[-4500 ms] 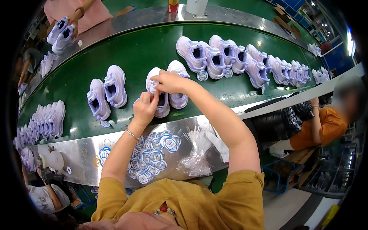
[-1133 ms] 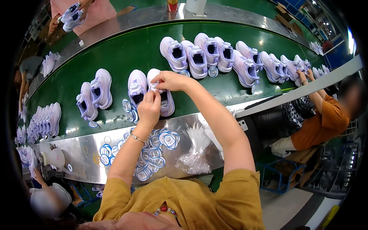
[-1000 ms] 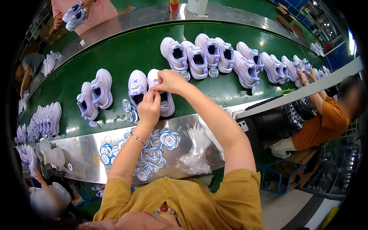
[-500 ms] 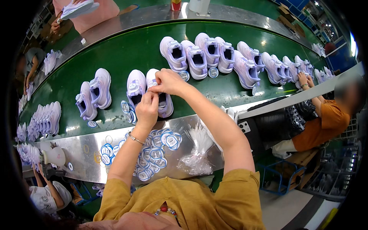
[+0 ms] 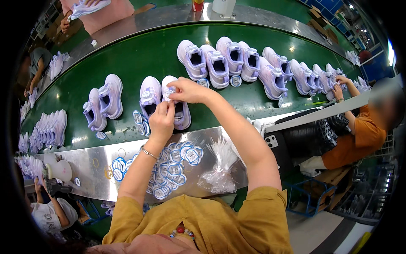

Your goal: The person applies circular blue and white labels to the tongue of light purple sneakers moving along a green conveyor belt. They pick up each label, peel off the backing, and press it onto the shoe before moving to the next pair.

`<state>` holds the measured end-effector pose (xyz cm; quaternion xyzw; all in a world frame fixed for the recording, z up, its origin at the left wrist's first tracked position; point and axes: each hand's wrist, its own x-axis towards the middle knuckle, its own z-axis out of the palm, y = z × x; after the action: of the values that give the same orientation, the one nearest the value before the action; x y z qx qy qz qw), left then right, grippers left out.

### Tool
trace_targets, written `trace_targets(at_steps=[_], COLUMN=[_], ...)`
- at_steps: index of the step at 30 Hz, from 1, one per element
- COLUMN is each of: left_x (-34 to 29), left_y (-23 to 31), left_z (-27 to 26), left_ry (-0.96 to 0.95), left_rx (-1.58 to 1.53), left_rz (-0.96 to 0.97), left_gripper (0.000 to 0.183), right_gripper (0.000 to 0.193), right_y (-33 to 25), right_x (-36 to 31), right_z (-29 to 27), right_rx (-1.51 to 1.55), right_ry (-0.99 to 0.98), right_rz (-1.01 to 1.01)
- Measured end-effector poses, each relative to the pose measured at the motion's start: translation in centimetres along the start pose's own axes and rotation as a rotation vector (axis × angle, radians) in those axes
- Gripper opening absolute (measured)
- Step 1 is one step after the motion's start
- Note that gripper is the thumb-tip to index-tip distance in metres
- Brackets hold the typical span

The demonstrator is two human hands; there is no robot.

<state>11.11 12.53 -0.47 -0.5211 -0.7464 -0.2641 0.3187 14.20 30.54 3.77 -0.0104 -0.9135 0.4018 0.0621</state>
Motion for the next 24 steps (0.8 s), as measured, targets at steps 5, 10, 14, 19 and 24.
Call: trace_targets(at_steps=[5,10,14,19,24], left_x=[-0.1,-0.3,-0.3,-0.7,-0.8], left_y=[-0.4,-0.8,-0.8,-1.0,-1.4], left_z=[0.0,-0.2,-0.5,-0.5,-0.9], left_ry=[0.023,0.015,0.008,0.02,-0.004], left_rx=[0.019,0.011,-0.004,0.0,-0.002], left_rz=[0.023,0.019,0.002,-0.017,-0.026], left_gripper=[0.023,0.023,0.023,0.026,0.027], right_gripper=[0.036,0.043,0.036,0.038,0.047], right_y=[-0.8,-1.4,-0.3,-1.5,-2.3], right_x=[1.1,0.4,1.2,2.0,0.6], right_z=[-0.1,1.2,0.5,1.0,2.1], right_rx=[0.0,-0.27,0.002,-0.089,-0.183], right_ry=[-0.115,0.076,-0.172,-0.146,0.056], right_rz=[0.117,0.056,-0.104,0.09,0.06])
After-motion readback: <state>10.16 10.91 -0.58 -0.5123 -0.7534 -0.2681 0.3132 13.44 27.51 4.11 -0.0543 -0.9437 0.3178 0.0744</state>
